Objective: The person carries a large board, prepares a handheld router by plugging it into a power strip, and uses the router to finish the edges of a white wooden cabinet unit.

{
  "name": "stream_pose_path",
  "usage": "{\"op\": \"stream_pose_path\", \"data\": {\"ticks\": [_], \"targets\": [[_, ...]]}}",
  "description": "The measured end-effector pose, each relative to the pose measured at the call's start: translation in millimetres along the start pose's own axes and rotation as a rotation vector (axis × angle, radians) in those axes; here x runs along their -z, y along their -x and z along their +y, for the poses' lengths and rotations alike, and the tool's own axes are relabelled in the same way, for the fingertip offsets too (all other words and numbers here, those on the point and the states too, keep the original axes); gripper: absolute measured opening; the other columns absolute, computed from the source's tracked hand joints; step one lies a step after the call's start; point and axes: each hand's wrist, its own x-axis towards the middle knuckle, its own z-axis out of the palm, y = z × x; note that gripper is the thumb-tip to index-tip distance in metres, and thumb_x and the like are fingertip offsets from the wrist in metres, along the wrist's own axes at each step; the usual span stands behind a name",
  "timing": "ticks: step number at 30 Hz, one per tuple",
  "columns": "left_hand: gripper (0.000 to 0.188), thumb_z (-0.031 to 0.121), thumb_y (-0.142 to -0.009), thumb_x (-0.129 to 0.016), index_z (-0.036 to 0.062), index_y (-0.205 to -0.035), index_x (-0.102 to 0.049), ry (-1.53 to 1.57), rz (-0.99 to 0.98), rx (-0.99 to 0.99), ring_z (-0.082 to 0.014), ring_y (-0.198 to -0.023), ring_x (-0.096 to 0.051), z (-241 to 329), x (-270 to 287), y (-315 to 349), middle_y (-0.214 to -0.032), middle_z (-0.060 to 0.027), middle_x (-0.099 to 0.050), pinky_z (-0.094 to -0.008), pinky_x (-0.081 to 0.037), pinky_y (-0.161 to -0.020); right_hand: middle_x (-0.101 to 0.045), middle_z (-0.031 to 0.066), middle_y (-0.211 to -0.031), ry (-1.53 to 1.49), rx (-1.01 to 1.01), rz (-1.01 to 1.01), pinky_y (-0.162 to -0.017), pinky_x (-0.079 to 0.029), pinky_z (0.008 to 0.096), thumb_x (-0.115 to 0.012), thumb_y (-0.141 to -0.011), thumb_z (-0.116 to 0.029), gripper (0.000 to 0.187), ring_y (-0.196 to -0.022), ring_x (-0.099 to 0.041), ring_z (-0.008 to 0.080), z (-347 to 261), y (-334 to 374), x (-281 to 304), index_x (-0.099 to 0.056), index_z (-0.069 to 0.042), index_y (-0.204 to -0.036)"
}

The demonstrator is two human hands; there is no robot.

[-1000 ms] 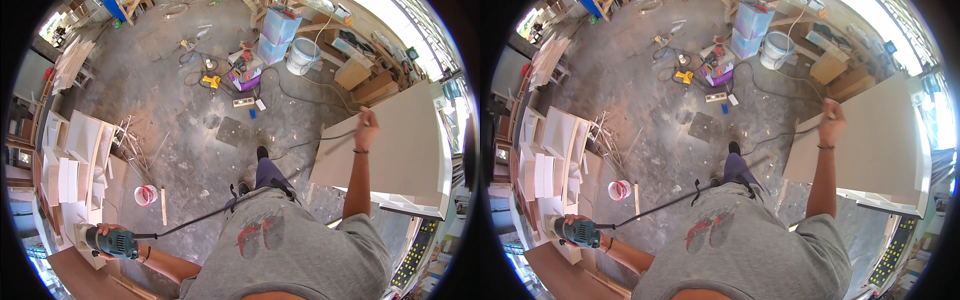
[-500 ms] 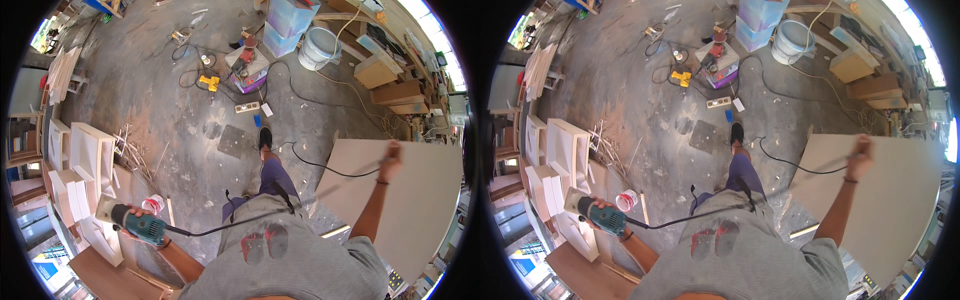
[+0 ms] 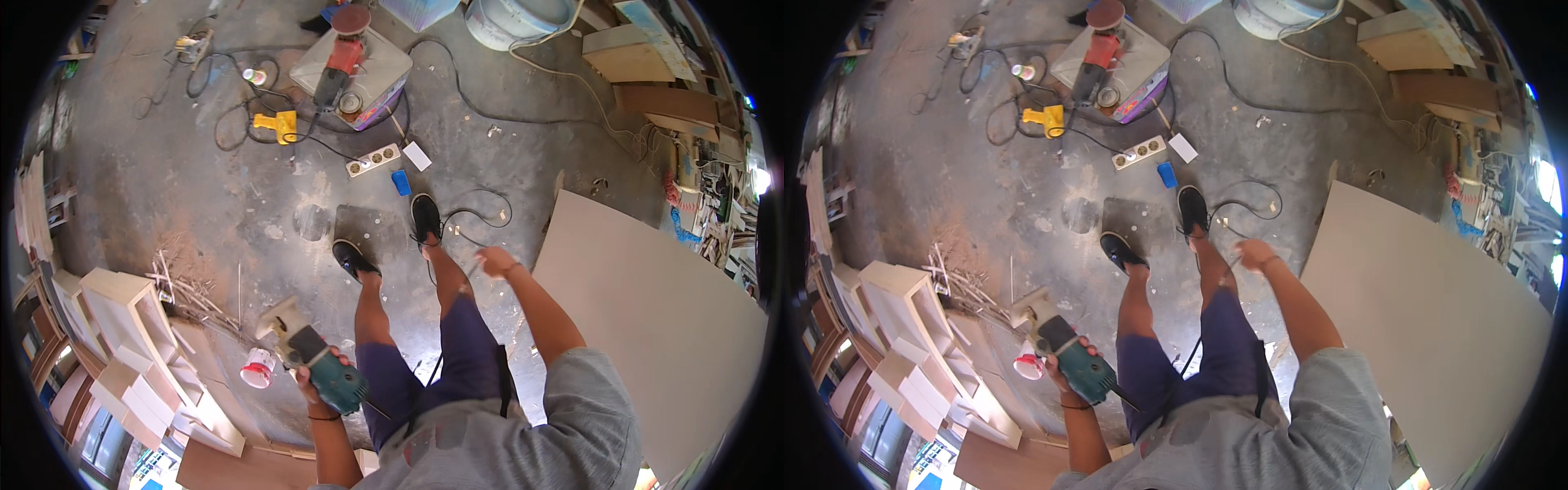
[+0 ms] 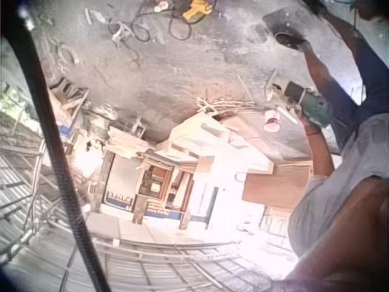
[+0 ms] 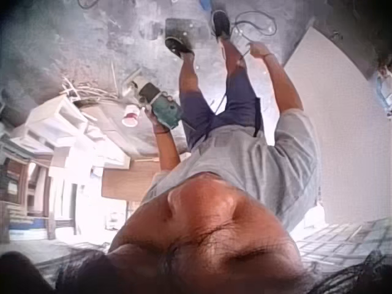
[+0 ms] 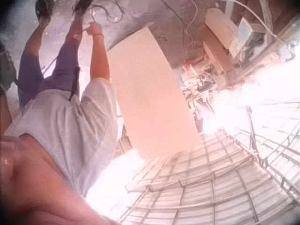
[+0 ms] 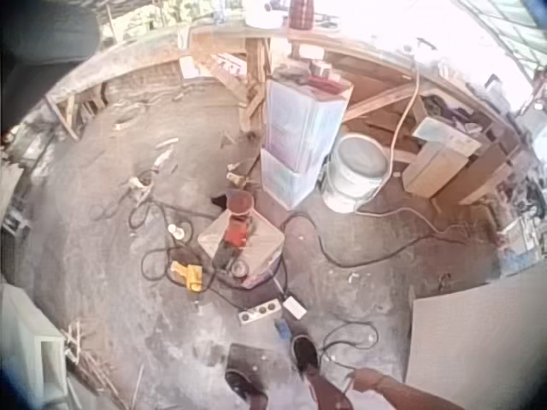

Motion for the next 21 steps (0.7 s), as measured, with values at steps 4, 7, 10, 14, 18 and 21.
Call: {"op": "stream_pose_path", "data": {"ticks": [4, 7, 10, 14, 18, 21], "targets": [[0.073, 0.047, -0.077, -0.064, 0.0053, -0.131, -0.038, 0.022, 0.126, 0.294, -0.0307, -0.093, -0.058, -35.0, 39.2, -38.2, -0.105, -0.0157, -0.054, -0.0468, -0.048, -0.086, -0.064, 0.0177, -0.102, -0.006, 0.522, 0.011, -0.084, -0.048, 0.0421, -0.051, -0.08, -0.018, 0.03, -0.096, -0.06, 0.0367, -45.4, -157.7, -53.2, -0.064, -0.004, -0.103], [0.072, 0.041, -0.073, -0.068, -0.0016, -0.125, -0.041, 0.07, 0.146, 0.451, -0.0323, -0.099, -0.058, -56.4, 76.0, -49.7, -0.108, -0.0171, -0.055, -0.0481, -0.05, -0.087, -0.064, 0.0198, -0.1, -0.072, 0.188, 0.037, -0.084, -0.048, 0.0398, -0.051, -0.081, -0.018, 0.035, -0.097, -0.06, 0.0343, -56.2, -245.5, -125.9, -0.06, -0.003, -0.111], [0.073, 0.037, -0.072, -0.069, -0.0001, -0.127, -0.038, 0.178, 0.248, 0.506, -0.0325, -0.101, -0.057, -67.2, 103.9, -42.2, -0.108, -0.0173, -0.054, -0.0475, -0.05, -0.088, -0.063, 0.0181, -0.109, 0.223, -0.35, 0.036, -0.087, -0.047, 0.0384, -0.053, -0.084, -0.019, 0.037, -0.103, -0.061, 0.0259, -83.9, -263.9, -160.7, -0.058, -0.005, -0.117], [0.073, 0.034, -0.073, -0.069, 0.006, -0.131, -0.036, 0.295, 0.344, 0.51, -0.0328, -0.1, -0.057, -59.4, 110.3, -42.8, -0.107, -0.018, -0.053, -0.0487, -0.047, -0.092, -0.065, 0.0173, -0.096, 0.195, -0.518, -0.001, -0.083, -0.046, 0.0446, -0.054, -0.085, -0.025, 0.03, -0.094, -0.063, 0.032, -46.5, -280.1, -211.6, -0.062, -0.006, -0.107], [0.072, 0.035, -0.073, -0.067, 0.0057, -0.131, -0.035, 0.201, 0.331, 0.414, -0.031, -0.101, -0.056, -50.5, 106.3, -46.9, -0.106, -0.0165, -0.053, -0.0463, -0.047, -0.091, -0.062, 0.0205, -0.085, -0.114, 0.05, -0.067, -0.074, -0.046, 0.0439, -0.05, -0.09, -0.026, 0.027, -0.083, -0.06, 0.0388, -65.4, -269.8, -195.7, -0.062, -0.003, -0.092], [0.072, 0.038, -0.072, -0.068, 0.0067, -0.129, -0.037, 0.177, 0.34, 0.341, -0.0312, -0.096, -0.058, -50.5, 108.1, -45.3, -0.104, -0.0163, -0.053, -0.0472, -0.048, -0.089, -0.06, 0.0222, -0.083, -0.417, 0.235, 0.129, -0.068, -0.044, 0.0448, -0.046, -0.092, -0.024, 0.028, -0.081, -0.057, 0.0418, -133.4, -204.8, -114.6, -0.059, 0.0, -0.088]]}}
